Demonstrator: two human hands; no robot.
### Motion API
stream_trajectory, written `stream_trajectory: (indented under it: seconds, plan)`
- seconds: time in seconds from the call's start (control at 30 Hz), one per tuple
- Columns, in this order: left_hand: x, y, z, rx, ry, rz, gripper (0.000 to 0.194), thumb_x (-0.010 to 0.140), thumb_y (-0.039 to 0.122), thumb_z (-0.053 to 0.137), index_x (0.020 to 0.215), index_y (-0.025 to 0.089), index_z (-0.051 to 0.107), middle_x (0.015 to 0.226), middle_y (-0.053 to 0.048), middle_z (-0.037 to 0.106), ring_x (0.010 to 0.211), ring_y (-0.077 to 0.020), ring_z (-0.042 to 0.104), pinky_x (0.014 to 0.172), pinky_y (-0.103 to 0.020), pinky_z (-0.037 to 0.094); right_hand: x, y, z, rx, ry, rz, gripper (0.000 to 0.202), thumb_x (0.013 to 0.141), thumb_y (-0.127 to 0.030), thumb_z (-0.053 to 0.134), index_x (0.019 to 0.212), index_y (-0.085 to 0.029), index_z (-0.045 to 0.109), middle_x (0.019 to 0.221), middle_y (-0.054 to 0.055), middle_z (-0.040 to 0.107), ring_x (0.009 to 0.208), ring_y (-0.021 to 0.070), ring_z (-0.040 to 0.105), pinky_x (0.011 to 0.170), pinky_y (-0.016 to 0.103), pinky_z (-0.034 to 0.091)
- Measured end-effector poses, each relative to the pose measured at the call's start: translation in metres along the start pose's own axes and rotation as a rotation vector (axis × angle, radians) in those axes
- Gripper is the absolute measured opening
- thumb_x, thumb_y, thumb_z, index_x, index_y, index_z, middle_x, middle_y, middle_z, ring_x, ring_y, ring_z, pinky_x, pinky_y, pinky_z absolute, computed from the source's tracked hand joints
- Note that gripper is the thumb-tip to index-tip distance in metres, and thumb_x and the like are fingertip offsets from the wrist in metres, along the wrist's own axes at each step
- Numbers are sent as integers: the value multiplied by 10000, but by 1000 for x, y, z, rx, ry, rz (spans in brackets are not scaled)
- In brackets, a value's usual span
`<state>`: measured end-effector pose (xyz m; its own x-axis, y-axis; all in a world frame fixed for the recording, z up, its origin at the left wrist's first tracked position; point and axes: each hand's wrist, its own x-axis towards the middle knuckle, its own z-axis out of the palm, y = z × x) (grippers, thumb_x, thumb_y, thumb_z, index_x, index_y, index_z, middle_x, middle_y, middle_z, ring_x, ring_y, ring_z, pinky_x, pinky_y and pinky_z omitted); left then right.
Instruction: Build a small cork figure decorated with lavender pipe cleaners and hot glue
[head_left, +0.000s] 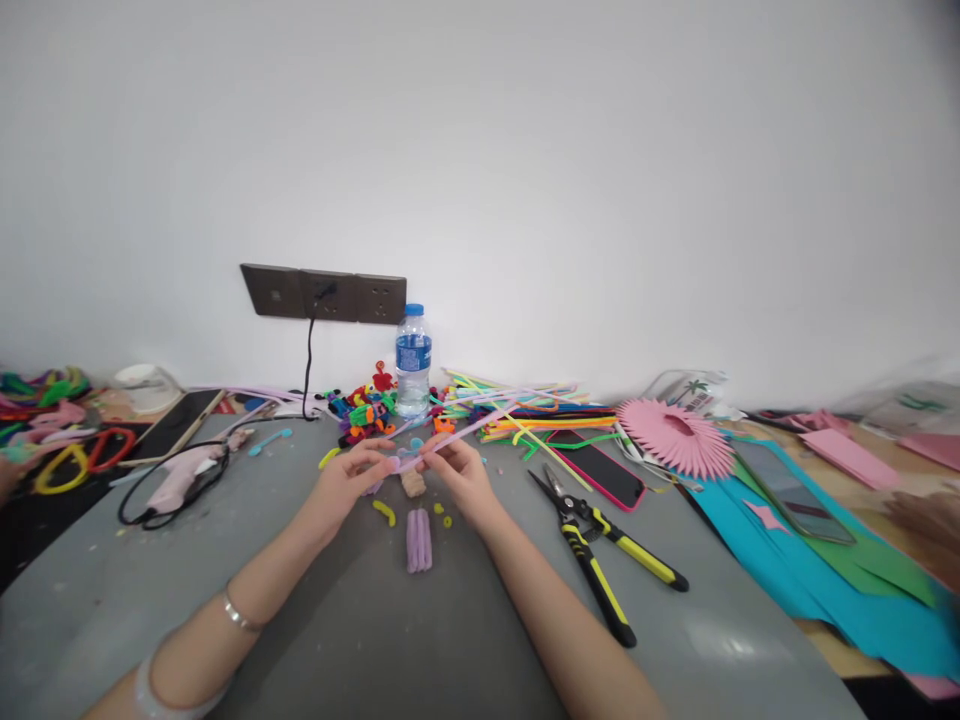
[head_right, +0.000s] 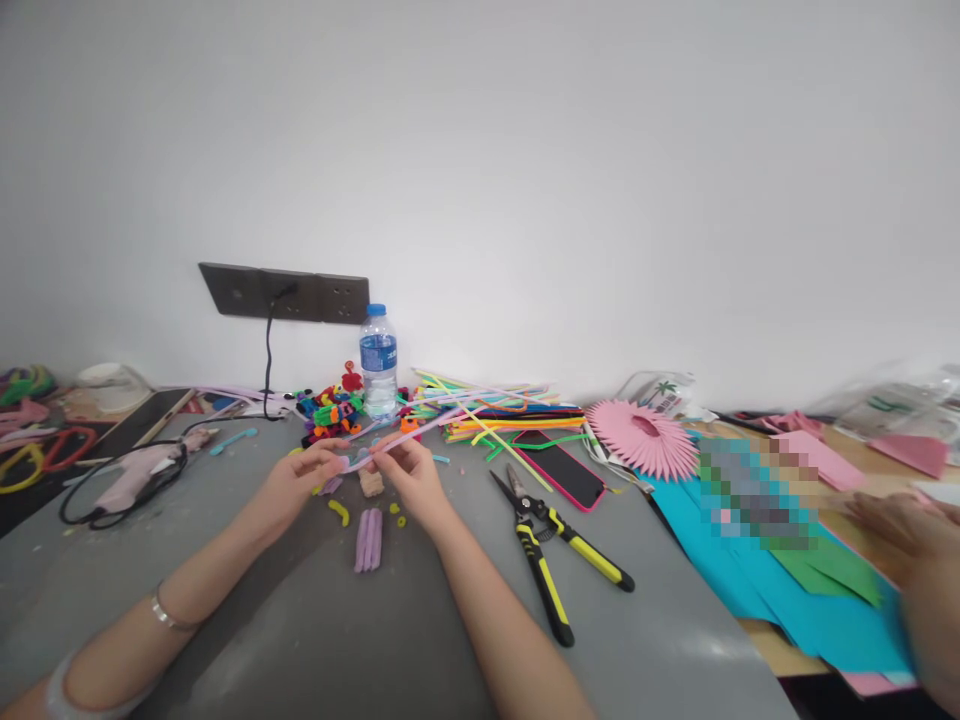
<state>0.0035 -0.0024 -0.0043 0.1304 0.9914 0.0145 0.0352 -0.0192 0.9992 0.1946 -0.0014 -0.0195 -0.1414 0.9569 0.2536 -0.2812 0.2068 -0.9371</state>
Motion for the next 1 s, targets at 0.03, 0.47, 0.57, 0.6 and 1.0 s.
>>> stream_trajectory:
  seconds: [0.03,0.47,0.57,0.6,1.0]
  plan:
    - [-1,1,0,55,-47,20,324,652,519,799,668,196,786,1147,-113,671,1050,-286,606,848,-355,499,0,0,-1,-16,7,-10,337,760,-529,745,840,-208,680,673,3,668,660,168,625,678,296,502]
    - [4,2,-4,71,6,77,340,619,549,812,715,223,804,1111,-103,684,1133,-297,583,952,-369,463,4,-2,-6,23,45,-41,293,745,-482,779,804,-211,687,724,14,693,722,184,663,735,313,523]
    - [5,-2,-3,-49,76,35,398,575,574,832,732,209,802,1130,-100,686,1135,-292,581,916,-348,480,3,-1,-3,19,12,-26,302,727,-483,793,785,-208,684,741,26,714,736,193,681,721,314,532]
    - [6,-3,-2,-78,89,23,409,567,577,837,730,204,801,1132,-104,688,1133,-292,582,912,-347,481,2,0,-2,9,-9,-22,302,729,-483,792,783,-206,685,746,31,720,733,194,682,713,313,533]
    - [2,0,-1,-114,22,-33,354,624,540,822,682,196,763,1161,-91,652,1148,-281,558,924,-339,454,-1,-3,-2,-53,-118,-5,244,782,-438,761,801,-200,712,746,31,722,714,180,675,715,304,523]
